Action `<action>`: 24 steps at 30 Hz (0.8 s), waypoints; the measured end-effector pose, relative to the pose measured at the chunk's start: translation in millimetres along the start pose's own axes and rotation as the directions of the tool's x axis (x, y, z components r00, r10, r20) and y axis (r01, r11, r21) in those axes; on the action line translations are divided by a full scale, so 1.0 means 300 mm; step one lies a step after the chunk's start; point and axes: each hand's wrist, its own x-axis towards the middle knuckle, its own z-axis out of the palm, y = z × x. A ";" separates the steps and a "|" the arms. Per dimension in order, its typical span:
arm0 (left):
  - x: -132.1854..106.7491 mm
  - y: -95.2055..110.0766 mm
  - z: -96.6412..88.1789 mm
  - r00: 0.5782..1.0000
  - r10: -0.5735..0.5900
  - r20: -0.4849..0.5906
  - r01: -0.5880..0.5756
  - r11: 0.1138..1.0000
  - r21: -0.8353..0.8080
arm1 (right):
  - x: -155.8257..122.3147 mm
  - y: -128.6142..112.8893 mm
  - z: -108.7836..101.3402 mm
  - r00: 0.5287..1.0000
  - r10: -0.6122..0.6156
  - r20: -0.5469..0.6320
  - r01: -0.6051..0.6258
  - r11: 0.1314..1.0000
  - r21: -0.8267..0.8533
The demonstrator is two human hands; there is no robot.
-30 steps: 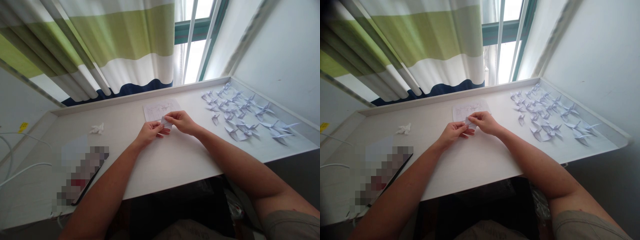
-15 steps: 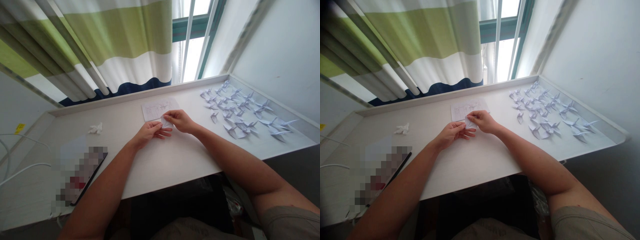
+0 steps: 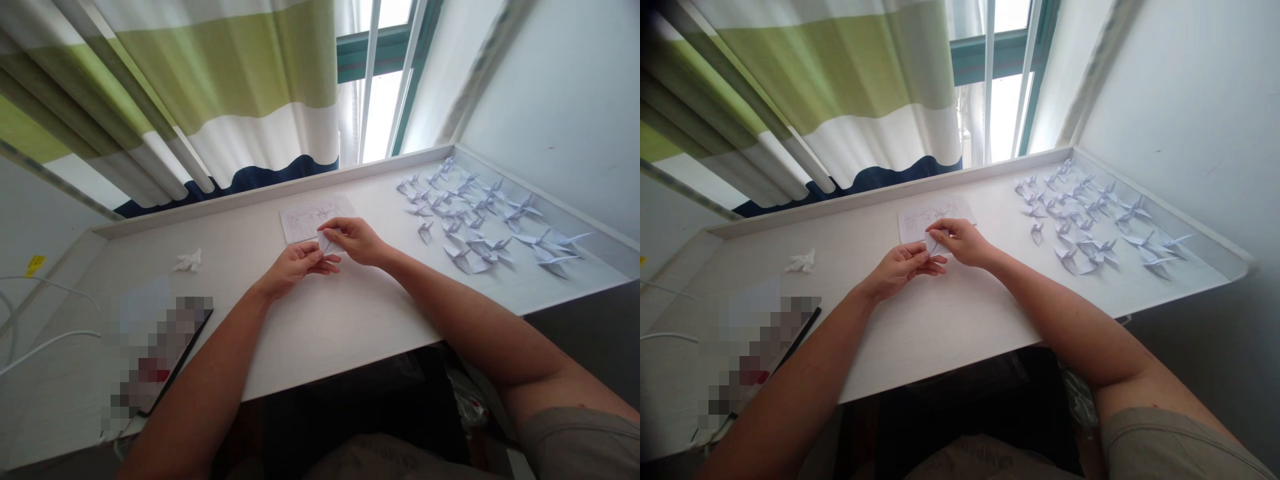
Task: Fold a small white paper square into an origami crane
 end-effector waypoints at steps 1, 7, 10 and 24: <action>-0.001 0.001 0.000 1.000 0.000 0.002 0.000 1.000 0.008 | 0.000 0.000 0.001 1.000 0.001 -0.001 -0.001 1.000 0.000; -0.004 0.011 0.005 0.999 0.043 0.013 -0.044 0.997 0.069 | -0.005 -0.010 0.005 1.000 -0.010 -0.015 0.010 1.000 0.002; -0.004 0.011 0.008 0.998 0.059 0.009 -0.059 0.995 0.083 | -0.008 -0.020 0.007 0.999 -0.014 -0.041 0.014 1.000 -0.012; 0.008 -0.008 0.018 0.997 -0.012 -0.081 0.019 0.995 0.095 | -0.017 -0.023 0.018 1.000 -0.024 -0.007 0.023 0.998 -0.066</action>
